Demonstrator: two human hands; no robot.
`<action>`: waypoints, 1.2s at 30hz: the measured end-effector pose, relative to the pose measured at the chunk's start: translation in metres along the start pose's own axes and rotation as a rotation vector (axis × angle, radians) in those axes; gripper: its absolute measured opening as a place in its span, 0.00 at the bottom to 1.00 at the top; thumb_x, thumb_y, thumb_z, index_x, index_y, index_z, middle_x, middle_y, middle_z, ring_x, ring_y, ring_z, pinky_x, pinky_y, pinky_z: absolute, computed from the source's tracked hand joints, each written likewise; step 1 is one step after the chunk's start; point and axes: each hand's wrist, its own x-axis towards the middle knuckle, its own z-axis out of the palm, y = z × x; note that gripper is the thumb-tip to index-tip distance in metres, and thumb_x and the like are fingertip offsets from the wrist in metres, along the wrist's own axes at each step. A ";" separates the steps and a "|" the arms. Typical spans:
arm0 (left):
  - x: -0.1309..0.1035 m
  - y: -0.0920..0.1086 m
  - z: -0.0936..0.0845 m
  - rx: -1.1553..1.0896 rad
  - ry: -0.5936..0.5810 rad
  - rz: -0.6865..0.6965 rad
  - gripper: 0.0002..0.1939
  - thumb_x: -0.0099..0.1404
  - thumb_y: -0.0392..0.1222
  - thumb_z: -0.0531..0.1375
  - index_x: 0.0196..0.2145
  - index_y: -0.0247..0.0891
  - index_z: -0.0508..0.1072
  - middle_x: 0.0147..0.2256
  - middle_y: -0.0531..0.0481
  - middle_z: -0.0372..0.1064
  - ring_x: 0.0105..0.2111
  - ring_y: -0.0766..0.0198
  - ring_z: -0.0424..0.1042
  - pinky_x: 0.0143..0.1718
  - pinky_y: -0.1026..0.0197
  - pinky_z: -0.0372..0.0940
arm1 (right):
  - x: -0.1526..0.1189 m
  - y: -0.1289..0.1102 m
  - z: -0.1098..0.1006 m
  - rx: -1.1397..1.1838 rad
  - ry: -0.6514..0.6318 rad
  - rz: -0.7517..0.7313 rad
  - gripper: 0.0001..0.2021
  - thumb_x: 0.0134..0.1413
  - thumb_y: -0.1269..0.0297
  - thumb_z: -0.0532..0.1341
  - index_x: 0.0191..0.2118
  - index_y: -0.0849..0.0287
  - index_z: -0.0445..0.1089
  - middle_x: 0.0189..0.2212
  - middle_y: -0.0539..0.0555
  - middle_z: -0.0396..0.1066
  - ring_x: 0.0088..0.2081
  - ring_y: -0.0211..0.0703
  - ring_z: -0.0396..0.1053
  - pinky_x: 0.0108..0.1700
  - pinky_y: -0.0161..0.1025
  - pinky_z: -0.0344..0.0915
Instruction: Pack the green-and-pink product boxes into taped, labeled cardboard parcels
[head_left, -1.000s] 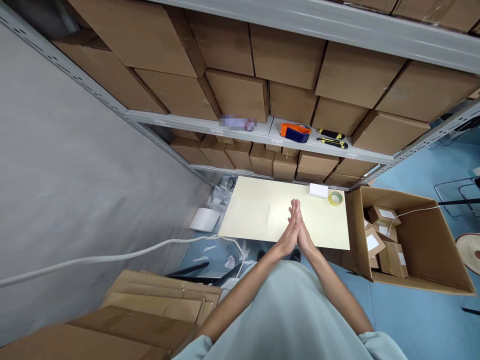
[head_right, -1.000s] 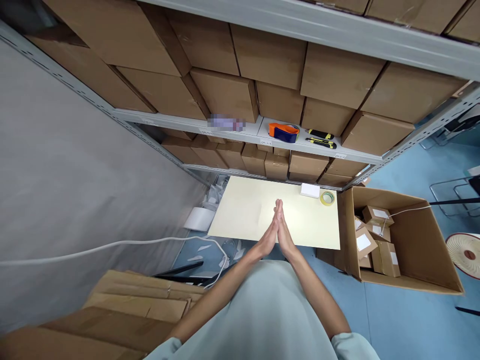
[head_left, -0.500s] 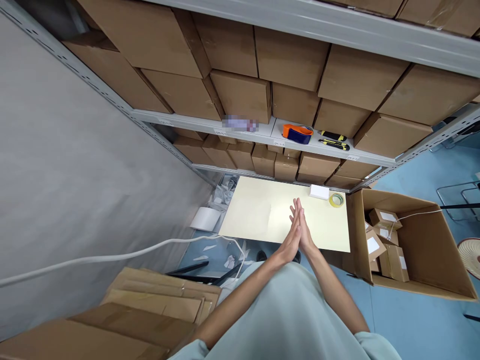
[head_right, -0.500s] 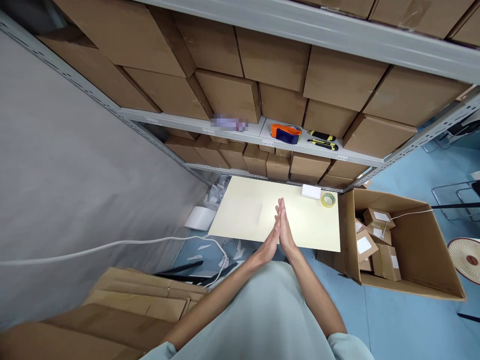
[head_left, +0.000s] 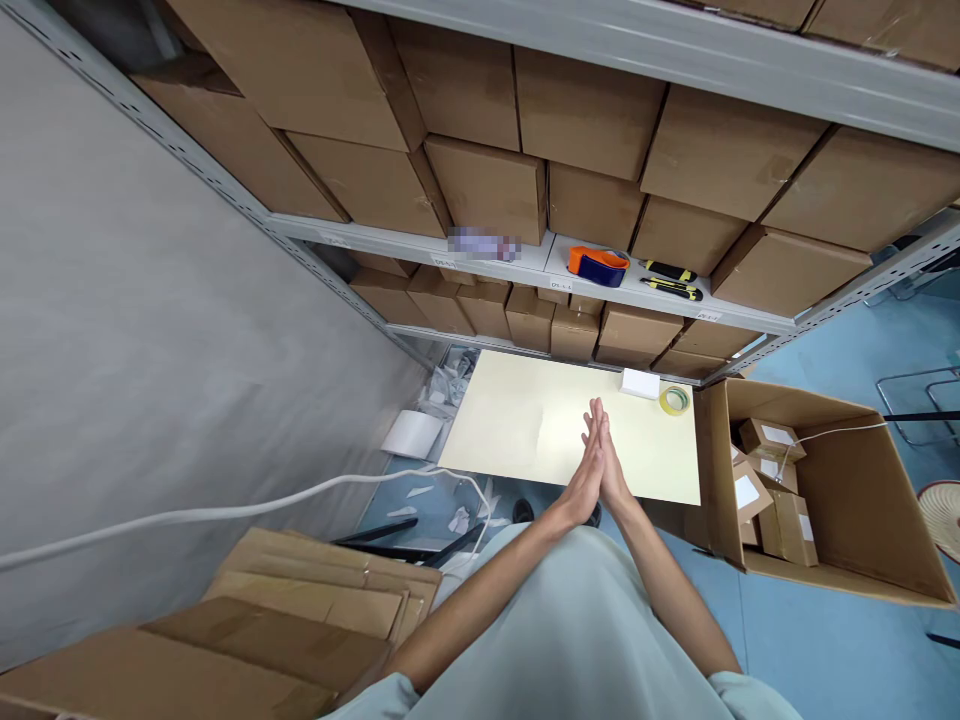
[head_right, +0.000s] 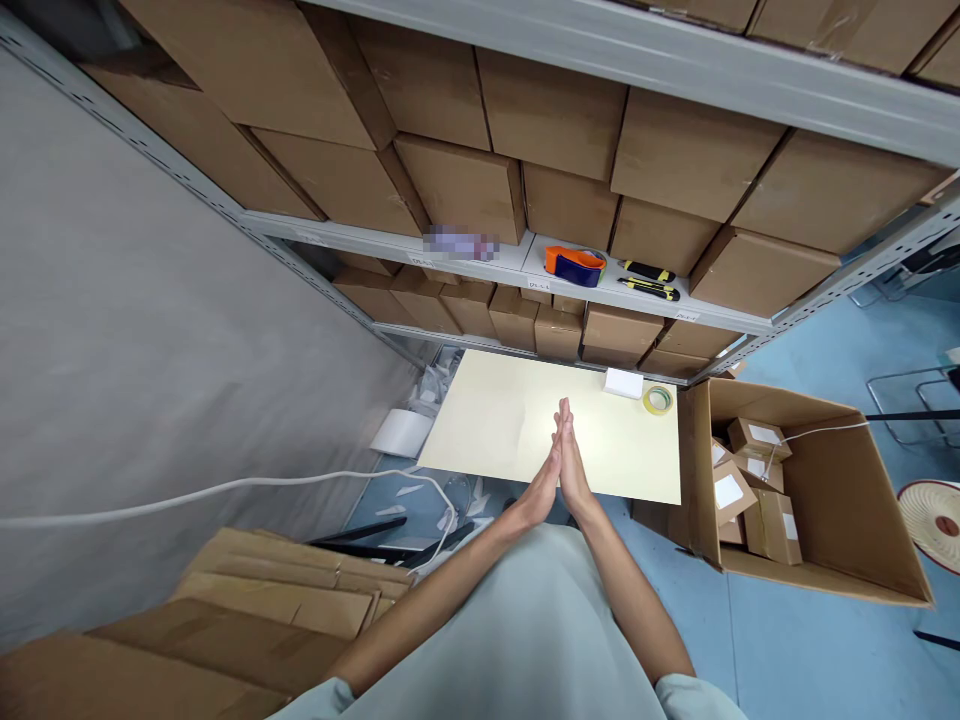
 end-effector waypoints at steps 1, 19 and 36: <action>-0.001 0.001 0.000 -0.005 -0.024 -0.007 0.50 0.79 0.77 0.36 0.86 0.47 0.46 0.85 0.50 0.37 0.85 0.51 0.31 0.86 0.41 0.32 | 0.002 -0.001 -0.001 0.004 0.018 0.005 0.48 0.70 0.20 0.48 0.86 0.34 0.44 0.87 0.43 0.34 0.86 0.54 0.43 0.85 0.65 0.38; -0.044 0.009 -0.061 -0.246 0.171 0.022 0.39 0.82 0.69 0.54 0.76 0.39 0.69 0.63 0.35 0.81 0.69 0.42 0.77 0.78 0.33 0.61 | 0.014 -0.020 0.008 -0.050 0.017 -0.002 0.44 0.74 0.29 0.56 0.84 0.46 0.54 0.82 0.59 0.56 0.81 0.58 0.57 0.82 0.66 0.52; -0.269 -0.029 0.089 -0.169 1.674 0.027 0.24 0.83 0.58 0.57 0.63 0.42 0.80 0.57 0.40 0.85 0.57 0.51 0.85 0.66 0.45 0.74 | -0.065 0.017 0.076 -0.392 -1.012 0.032 0.24 0.66 0.42 0.72 0.53 0.57 0.83 0.51 0.64 0.86 0.52 0.56 0.85 0.61 0.58 0.77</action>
